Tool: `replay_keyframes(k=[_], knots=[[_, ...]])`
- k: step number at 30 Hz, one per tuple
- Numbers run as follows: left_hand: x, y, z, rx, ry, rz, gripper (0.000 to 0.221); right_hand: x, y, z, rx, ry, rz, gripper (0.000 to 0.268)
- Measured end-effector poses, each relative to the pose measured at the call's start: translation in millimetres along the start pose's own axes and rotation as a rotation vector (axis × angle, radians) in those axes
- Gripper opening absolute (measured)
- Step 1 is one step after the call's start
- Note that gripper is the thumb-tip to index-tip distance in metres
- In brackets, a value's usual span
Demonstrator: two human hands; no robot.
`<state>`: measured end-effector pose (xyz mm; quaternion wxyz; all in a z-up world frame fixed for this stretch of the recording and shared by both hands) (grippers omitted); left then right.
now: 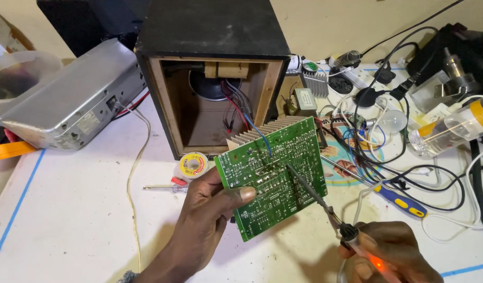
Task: Soldering components and wires onto a circuit board as part of an electronics repair process.
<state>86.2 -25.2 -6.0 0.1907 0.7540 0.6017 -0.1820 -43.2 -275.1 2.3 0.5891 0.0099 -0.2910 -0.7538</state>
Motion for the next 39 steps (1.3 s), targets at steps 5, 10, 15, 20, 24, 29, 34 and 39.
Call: replay_keyframes(k=[5,10,15,20,24,29,34,39], knots=[[-2.5,0.6,-1.9,-0.014,-0.006,-0.004,0.039,4.8,-1.0,-7.6,0.03,0.024,0.059,0.038],[14.8,0.7,13.3,0.049,0.012,-0.091,0.018,-10.9,4.7,-1.7,0.07,-0.117,0.075,0.037],[32.8,2.0,28.6,0.116,-0.083,-0.229,0.049,18.3,-8.7,-77.1,-0.153,1.03,-0.391,0.025],[19.0,2.2,17.7,0.055,-0.166,-0.125,0.016,8.7,-1.9,-68.8,-0.21,1.028,-0.41,0.032],[17.4,-1.0,19.7,0.071,-0.179,-0.12,0.017,-3.4,11.6,-35.9,-0.144,1.112,-0.338,0.03],[-0.3,-2.1,5.7,0.034,-0.211,-0.034,0.028,3.1,16.4,-48.4,-0.205,1.079,-0.257,0.025],[-4.8,-2.7,2.5,0.025,-0.221,-0.009,0.034,-1.8,18.3,-55.5,-0.271,1.215,-0.229,0.02],[1.6,-1.2,11.0,0.046,-0.157,-0.026,0.045,7.0,27.7,-55.0,-0.394,1.202,-0.401,0.032]])
Point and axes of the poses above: each hand's wrist, its own y-axis towards the middle knuckle, its own x-axis out of the back of the hand, z = x × y, the point moved 9 cm from there along y, towards the middle knuckle, and after that the axes turned 9 degrees about -x, right-handed, at the moved point
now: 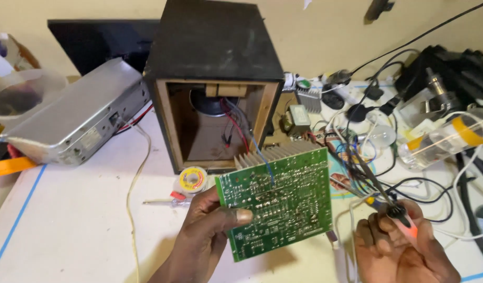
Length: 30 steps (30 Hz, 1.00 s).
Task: Soldering components and wires onto a circuit board as part of an electronics repair process.
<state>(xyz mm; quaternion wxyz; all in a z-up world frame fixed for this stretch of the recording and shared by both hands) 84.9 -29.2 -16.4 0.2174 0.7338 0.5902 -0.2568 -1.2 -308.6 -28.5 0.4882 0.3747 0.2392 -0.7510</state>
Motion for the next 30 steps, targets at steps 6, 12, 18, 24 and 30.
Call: replay_keyframes(k=[6,12,18,24,30], knots=[[24.8,14.6,31.8,0.095,0.058,-0.104,0.043,-77.8,87.9,63.6,0.442,-0.777,-0.002,0.013],[8.1,9.9,22.1,0.189,0.088,-0.119,0.054,-128.9,150.3,70.0,0.587,-1.366,-0.151,0.02],[1.3,8.5,18.8,0.227,0.058,-0.122,0.051,-138.5,193.6,57.5,0.999,-1.586,-0.033,0.026],[-7.4,-2.5,7.7,0.304,0.072,-0.165,0.052,-126.9,228.0,28.4,0.875,-1.681,0.251,0.027],[-22.1,-4.2,-12.3,0.203,0.299,0.019,0.058,-107.5,190.9,46.4,0.615,-1.583,0.061,0.044]])
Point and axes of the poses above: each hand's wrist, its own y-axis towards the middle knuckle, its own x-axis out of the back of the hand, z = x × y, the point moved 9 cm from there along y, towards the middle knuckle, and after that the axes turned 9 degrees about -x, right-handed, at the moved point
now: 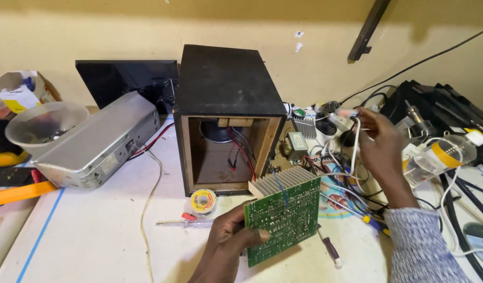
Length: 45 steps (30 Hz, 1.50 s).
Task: Soldering components and wires onto a circuit board as part of an electronics repair process.
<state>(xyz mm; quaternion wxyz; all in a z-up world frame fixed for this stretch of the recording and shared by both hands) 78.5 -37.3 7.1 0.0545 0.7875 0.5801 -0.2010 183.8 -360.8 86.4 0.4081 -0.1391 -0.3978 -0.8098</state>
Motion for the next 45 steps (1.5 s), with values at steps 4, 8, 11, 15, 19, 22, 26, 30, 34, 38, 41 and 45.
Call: replay_keyframes(k=[4,8,11,15,19,22,26,30,34,38,41,45], knots=[[-1.0,0.2,5.3,-0.096,0.008,0.048,0.063,49.6,-82.6,32.5,0.052,0.064,-0.222,0.024],[4.3,-10.0,10.9,-0.25,0.285,0.077,0.046,24.4,-167.6,25.6,-0.285,0.578,0.112,0.048],[-6.4,-9.9,2.8,-0.323,0.401,0.184,0.043,-5.2,-212.5,25.6,-0.398,0.745,0.263,0.055],[-27.2,-14.1,-16.5,-0.383,0.447,0.354,0.049,-8.8,-241.1,9.0,-0.514,0.855,0.022,0.036],[-18.7,-12.2,-14.9,-0.276,0.496,0.237,0.066,2.7,-239.9,19.1,-0.49,0.858,-0.034,0.029],[-14.5,-9.6,-23.4,-0.448,0.502,0.202,0.059,10.8,-240.3,31.8,-0.386,0.704,-0.047,0.022],[-6.0,-7.1,-31.0,-0.603,0.568,0.162,0.03,3.2,-244.6,41.9,-0.307,0.728,0.083,0.018],[4.4,3.6,-19.4,-0.545,0.478,0.142,0.025,-4.3,-245.6,46.8,-0.184,0.814,0.273,0.06],[-3.6,-3.1,-29.0,-0.661,0.513,0.22,0.021,-6.3,-243.7,25.0,-0.325,0.836,0.223,0.047],[-9.2,-4.8,-26.6,-0.683,0.48,0.306,0.045,-18.7,-250.7,0.7,-0.562,0.984,0.263,0.048],[-10.0,-4.8,-28.2,-0.655,0.484,0.364,0.058,-12.7,-249.1,4.6,-0.498,1.044,0.286,0.042],[4.7,-0.1,-36.0,-0.566,0.585,0.266,0.066,2.8,-240.7,31.8,-0.284,0.9,0.313,0.017]])
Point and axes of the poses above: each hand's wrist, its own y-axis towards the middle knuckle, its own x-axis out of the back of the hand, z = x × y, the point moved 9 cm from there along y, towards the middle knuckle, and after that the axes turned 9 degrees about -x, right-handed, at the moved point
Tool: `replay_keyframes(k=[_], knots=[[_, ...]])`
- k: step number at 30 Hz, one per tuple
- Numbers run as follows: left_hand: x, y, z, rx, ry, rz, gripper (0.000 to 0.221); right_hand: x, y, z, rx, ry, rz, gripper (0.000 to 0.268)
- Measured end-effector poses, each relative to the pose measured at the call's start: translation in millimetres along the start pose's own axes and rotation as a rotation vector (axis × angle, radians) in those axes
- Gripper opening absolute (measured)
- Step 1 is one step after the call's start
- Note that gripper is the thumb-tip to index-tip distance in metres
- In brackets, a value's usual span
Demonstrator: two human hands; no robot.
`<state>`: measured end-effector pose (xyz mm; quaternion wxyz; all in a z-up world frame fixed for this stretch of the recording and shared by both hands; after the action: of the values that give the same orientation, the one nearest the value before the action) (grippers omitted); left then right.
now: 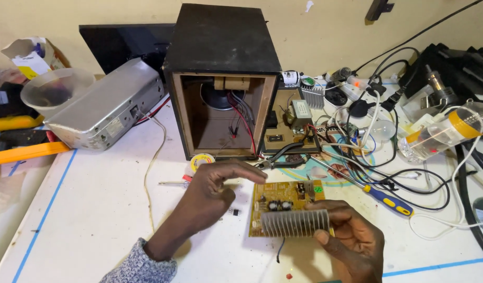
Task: Soldering components and wires onto a circuit board as part of an electronics repair process.
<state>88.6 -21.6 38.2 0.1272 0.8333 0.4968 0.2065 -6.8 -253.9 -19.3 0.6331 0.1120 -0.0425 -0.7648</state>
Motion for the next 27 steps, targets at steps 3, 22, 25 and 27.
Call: replay_keyframes(k=[3,22,25,27], knots=[[29.5,1.0,11.0,0.174,0.139,-0.226,0.039,-2.3,0.8,-6.9,-0.055,0.024,-0.009,0.021],[-44.0,-12.9,35.2,0.39,-0.793,-0.214,0.048,-7.6,-1.1,14.3,0.008,0.008,-0.121,0.044],[-36.7,-9.9,27.2,0.292,-0.721,-0.246,0.052,-13.1,5.5,28.9,0.113,0.085,-0.074,0.064],[-36.0,-8.7,23.2,0.24,-0.684,-0.219,0.049,-7.2,11.0,15.3,-0.107,0.067,-0.158,0.079]])
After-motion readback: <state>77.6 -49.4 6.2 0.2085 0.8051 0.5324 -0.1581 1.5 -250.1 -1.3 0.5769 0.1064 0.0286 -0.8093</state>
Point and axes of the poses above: each hand's wrist, its own y-axis towards the middle knuckle, its own x-axis out of the back of the hand, z = x × y, the point moved 9 cm from there along y, towards the middle knuckle, and after that the axes turned 9 degrees about -x, right-handed, at the moved point
